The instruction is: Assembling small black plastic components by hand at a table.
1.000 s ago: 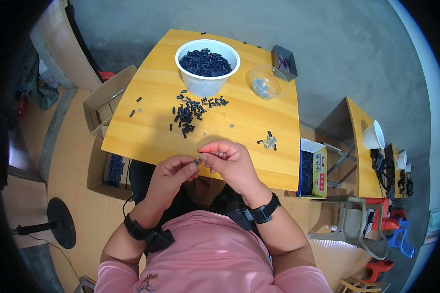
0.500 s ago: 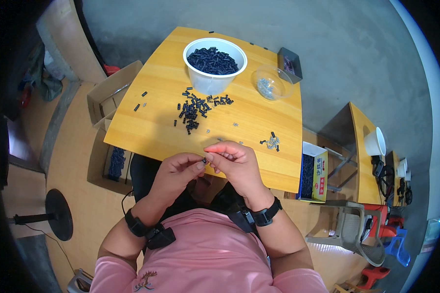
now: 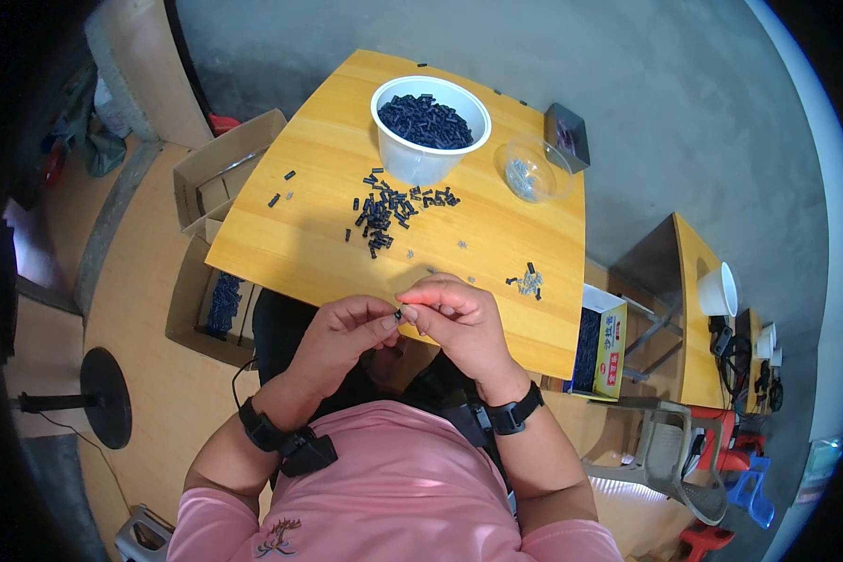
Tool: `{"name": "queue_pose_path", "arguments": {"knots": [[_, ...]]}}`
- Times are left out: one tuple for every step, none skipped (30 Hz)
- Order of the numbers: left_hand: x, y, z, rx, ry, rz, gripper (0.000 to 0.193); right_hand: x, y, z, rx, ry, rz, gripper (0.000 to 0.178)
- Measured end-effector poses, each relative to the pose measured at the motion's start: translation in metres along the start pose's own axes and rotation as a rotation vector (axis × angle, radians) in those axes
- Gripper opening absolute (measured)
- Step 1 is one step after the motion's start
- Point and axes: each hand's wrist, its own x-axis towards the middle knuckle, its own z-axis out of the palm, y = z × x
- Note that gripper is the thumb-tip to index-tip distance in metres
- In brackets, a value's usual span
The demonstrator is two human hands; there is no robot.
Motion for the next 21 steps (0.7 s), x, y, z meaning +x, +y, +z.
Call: {"name": "queue_pose_path", "arguments": {"knots": [[-0.001,0.001,0.000,0.000,0.002,0.005,0.014,0.000,0.003,0.000,0.042,0.008,-0.006,0.016],[-0.001,0.003,0.001,-0.015,-0.001,0.000,0.014,0.001,0.005,0.000,0.084,0.015,-0.013,0.017],[-0.001,0.003,0.001,-0.031,-0.005,-0.006,0.014,0.001,0.008,0.000,0.081,0.012,-0.015,0.017],[-0.001,0.003,0.000,-0.031,-0.004,-0.001,0.014,0.001,0.010,-0.001,0.117,0.011,-0.013,0.017],[0.000,0.004,-0.001,-0.079,-0.013,-0.044,0.014,0.002,0.011,-0.001,0.154,0.011,-0.011,0.017],[0.000,0.004,-0.001,-0.126,-0.022,-0.088,0.014,0.003,0.013,-0.001,0.152,0.008,-0.015,0.017],[-0.001,0.004,-0.001,-0.125,-0.023,-0.083,0.014,0.004,0.014,-0.001,0.200,-0.011,-0.025,0.018],[-0.001,0.004,-0.002,-0.175,-0.033,-0.099,0.014,0.005,0.015,-0.001,0.248,-0.029,-0.035,0.018],[-0.002,0.004,-0.001,-0.225,-0.042,-0.116,0.013,0.006,0.015,-0.001,0.247,-0.033,-0.039,0.018],[-0.002,0.003,-0.002,-0.224,-0.042,-0.110,0.013,0.007,0.015,-0.001,0.269,-0.055,-0.049,0.018],[-0.002,0.002,-0.004,-0.264,-0.056,-0.116,0.013,0.008,0.015,-0.002,0.292,-0.078,-0.059,0.018],[-0.001,0.001,-0.005,-0.304,-0.070,-0.122,0.013,0.009,0.016,-0.002,0.290,-0.081,-0.064,0.018],[-0.002,0.002,-0.004,-0.301,-0.071,-0.115,0.013,0.010,0.017,-0.002,0.295,-0.088,-0.075,0.018],[-0.003,0.002,-0.002,-0.330,-0.048,-0.119,0.012,0.010,0.018,-0.001,0.299,-0.096,-0.086,0.018],[-0.003,0.003,-0.001,-0.359,-0.026,-0.121,0.011,0.011,0.019,-0.001,0.297,-0.100,-0.095,0.018],[-0.003,0.002,-0.001,-0.355,-0.028,-0.112,0.011,0.011,0.020,-0.001,0.273,-0.093,-0.094,0.018],[-0.002,0.000,-0.002,-0.359,-0.022,-0.110,0.011,0.011,0.020,0.000,0.250,-0.085,-0.094,0.018],[-0.002,0.000,-0.002,-0.363,-0.015,-0.109,0.011,0.010,0.020,0.000,0.249,-0.089,-0.103,0.018],[-0.003,0.001,-0.001,-0.360,-0.013,-0.109,0.011,0.010,0.020,0.001,0.219,-0.080,-0.114,0.018],[-0.003,0.001,-0.001,-0.355,-0.016,-0.101,0.011,0.010,0.020,0.002,0.189,-0.071,-0.124,0.018],[-0.003,0.001,-0.001,-0.373,-0.009,-0.103,0.012,0.010,0.021,0.002,0.181,-0.063,-0.129,0.018]]}}
